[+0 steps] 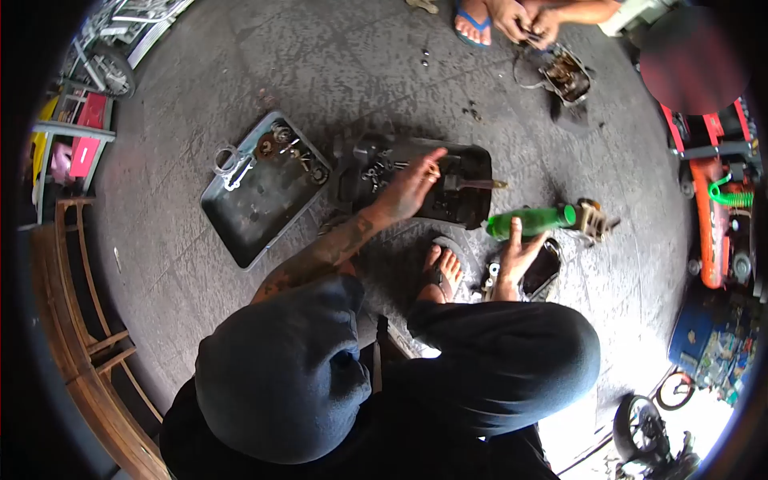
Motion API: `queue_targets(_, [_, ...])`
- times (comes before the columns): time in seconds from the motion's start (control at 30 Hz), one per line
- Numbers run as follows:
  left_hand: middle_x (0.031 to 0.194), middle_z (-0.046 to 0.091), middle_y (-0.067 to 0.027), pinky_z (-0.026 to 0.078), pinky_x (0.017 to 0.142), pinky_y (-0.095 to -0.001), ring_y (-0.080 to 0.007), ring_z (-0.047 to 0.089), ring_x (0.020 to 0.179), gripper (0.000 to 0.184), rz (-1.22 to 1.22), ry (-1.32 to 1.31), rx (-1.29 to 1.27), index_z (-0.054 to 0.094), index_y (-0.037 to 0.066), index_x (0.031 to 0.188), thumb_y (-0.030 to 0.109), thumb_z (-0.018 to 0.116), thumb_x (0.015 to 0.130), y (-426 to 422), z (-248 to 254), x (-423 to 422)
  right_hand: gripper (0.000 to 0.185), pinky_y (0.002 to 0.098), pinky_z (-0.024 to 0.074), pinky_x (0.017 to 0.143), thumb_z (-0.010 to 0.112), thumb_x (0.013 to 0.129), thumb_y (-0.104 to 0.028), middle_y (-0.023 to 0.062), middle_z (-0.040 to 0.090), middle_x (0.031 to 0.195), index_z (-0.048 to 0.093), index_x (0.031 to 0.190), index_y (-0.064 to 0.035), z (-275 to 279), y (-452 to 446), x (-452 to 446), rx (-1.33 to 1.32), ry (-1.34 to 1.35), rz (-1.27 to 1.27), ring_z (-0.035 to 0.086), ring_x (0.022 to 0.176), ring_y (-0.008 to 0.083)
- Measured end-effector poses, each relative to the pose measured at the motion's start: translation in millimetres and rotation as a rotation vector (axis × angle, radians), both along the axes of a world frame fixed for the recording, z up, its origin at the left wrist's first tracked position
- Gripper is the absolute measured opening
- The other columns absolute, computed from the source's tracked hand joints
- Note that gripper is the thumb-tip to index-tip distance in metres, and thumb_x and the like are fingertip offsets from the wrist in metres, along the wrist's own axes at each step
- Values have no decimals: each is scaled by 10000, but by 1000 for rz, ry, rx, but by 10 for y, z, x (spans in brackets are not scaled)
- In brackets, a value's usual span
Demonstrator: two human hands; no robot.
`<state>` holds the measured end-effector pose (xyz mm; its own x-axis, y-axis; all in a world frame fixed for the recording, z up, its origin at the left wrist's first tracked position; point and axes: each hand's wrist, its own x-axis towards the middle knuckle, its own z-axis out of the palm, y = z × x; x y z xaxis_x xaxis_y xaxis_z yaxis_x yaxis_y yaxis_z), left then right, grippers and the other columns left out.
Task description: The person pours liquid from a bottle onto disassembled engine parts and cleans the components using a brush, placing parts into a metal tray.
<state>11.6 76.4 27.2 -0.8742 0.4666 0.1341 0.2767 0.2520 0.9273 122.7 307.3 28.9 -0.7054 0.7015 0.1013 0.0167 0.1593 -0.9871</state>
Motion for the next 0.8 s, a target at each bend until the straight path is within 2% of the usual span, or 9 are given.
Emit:
queue_targets(0.1, [1094,563,-121,453,901,-317,-219,563,962,413,-57,159,-51,404,31,1384,74,445,975,37,-162,-26,702,385,371,1015,736,842,-300,202,528,1238,386,1318,77,-40,79,-85,122,-79,-51,508,1101,277])
queue_targets(0.2, [1221,529,-139,432,941,-321,-243,543,1046,390,-75,234,-59,447,11,1344,33,452,954,-1,-325,60,528,375,416,986,691,879,-214,155,547,1245,440,1284,15,-4,94,-170,110,-64,-8,529,1099,255])
queue_targets(0.23, [1221,523,-139,427,946,-322,-238,536,1058,393,-92,27,94,432,12,1350,38,446,958,42,-469,91,490,367,424,987,674,891,-186,144,542,1266,441,1280,-1,-29,81,-195,40,-42,-13,527,1115,238])
queue_targets(0.3, [1177,521,-125,424,943,-319,-213,527,1044,406,-59,115,65,392,23,1371,49,432,968,33,-605,101,608,389,398,1019,689,880,-255,170,521,1304,395,1343,9,-181,155,-229,141,-63,-8,515,1155,265])
queue_targets(0.37, [1033,510,-82,475,842,-306,-155,532,924,449,-48,-147,-3,324,73,1414,63,422,976,-55,-266,114,719,403,383,1031,703,858,-342,209,497,1322,364,1374,27,-250,220,-199,233,-137,4,501,1184,290])
queue_targets(0.4, [975,498,-55,508,735,-287,-131,537,850,450,-17,-445,134,336,100,1413,68,435,974,-90,-90,95,794,413,378,1033,710,842,-402,237,479,1330,341,1388,41,-280,229,-211,277,-178,5,490,1201,306])
queue_targets(0.47, [961,508,-50,518,677,-266,-118,546,809,458,13,-535,459,328,111,1416,97,458,977,-200,-190,38,764,413,386,1032,719,845,-360,222,477,1339,348,1394,20,-364,208,-216,211,-133,-11,493,1197,293])
queue_targets(0.6, [1017,544,-79,540,783,-286,-131,586,857,463,229,-345,516,344,109,1401,193,517,980,-879,32,37,746,406,383,1047,709,862,-306,218,460,1363,321,1417,7,-394,192,-223,187,-172,21,478,1225,284])
queue_targets(0.8, [972,558,-105,579,689,-335,-191,623,772,422,845,-631,525,406,75,1289,97,591,911,-2296,-313,147,710,407,339,1055,718,845,-359,190,513,1312,405,1352,27,-642,203,-206,143,-101,-21,482,1200,280])
